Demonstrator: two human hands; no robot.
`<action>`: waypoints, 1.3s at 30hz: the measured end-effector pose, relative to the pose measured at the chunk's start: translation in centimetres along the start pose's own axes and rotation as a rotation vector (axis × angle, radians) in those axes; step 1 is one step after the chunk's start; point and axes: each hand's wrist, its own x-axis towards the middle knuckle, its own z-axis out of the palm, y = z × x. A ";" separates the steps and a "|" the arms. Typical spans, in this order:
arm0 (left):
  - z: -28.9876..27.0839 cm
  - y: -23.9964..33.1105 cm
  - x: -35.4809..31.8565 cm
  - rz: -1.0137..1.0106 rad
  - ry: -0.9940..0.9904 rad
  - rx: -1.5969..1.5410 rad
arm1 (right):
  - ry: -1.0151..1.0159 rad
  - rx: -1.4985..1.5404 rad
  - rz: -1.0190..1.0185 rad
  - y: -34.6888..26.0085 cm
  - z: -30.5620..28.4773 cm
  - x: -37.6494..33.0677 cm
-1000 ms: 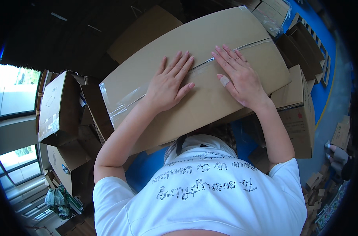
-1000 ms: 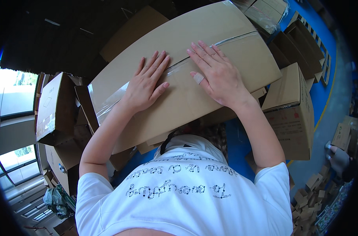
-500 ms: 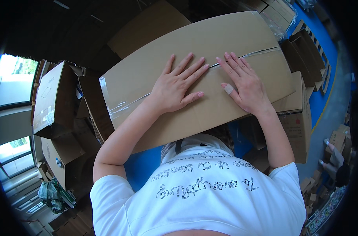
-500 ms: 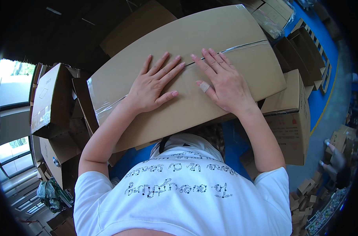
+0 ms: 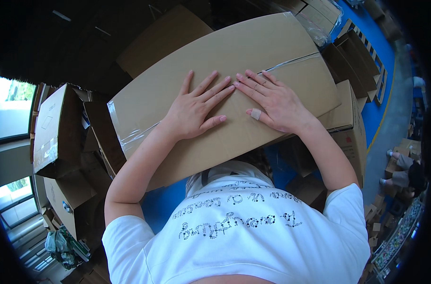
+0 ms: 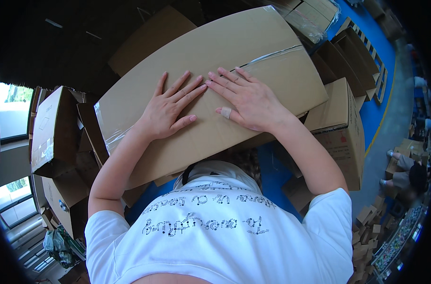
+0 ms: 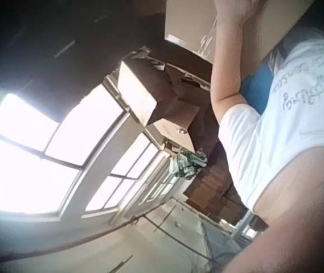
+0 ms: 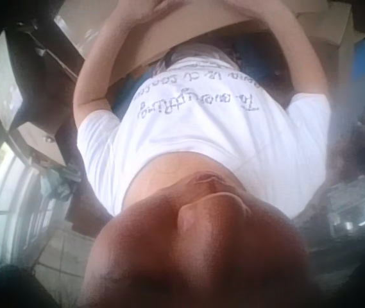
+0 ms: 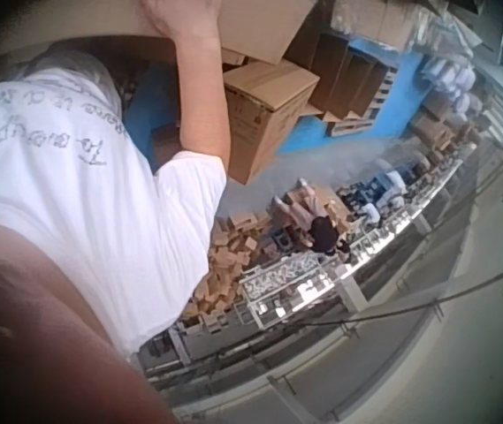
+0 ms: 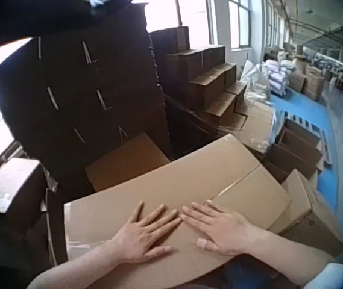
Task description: The person assembles and seals a cardboard box using a tape dispenser.
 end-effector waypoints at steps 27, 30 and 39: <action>2.8 -5.1 -3.3 -0.637 0.434 0.045 | 0.216 -0.279 0.226 1.3 5.0 11.8; 3.0 -5.4 -2.8 -0.640 0.421 0.051 | 0.188 -0.196 0.268 1.3 4.4 12.1; 3.3 -5.6 -3.5 -0.594 0.465 -0.008 | 0.248 0.013 -0.100 -2.9 6.0 12.9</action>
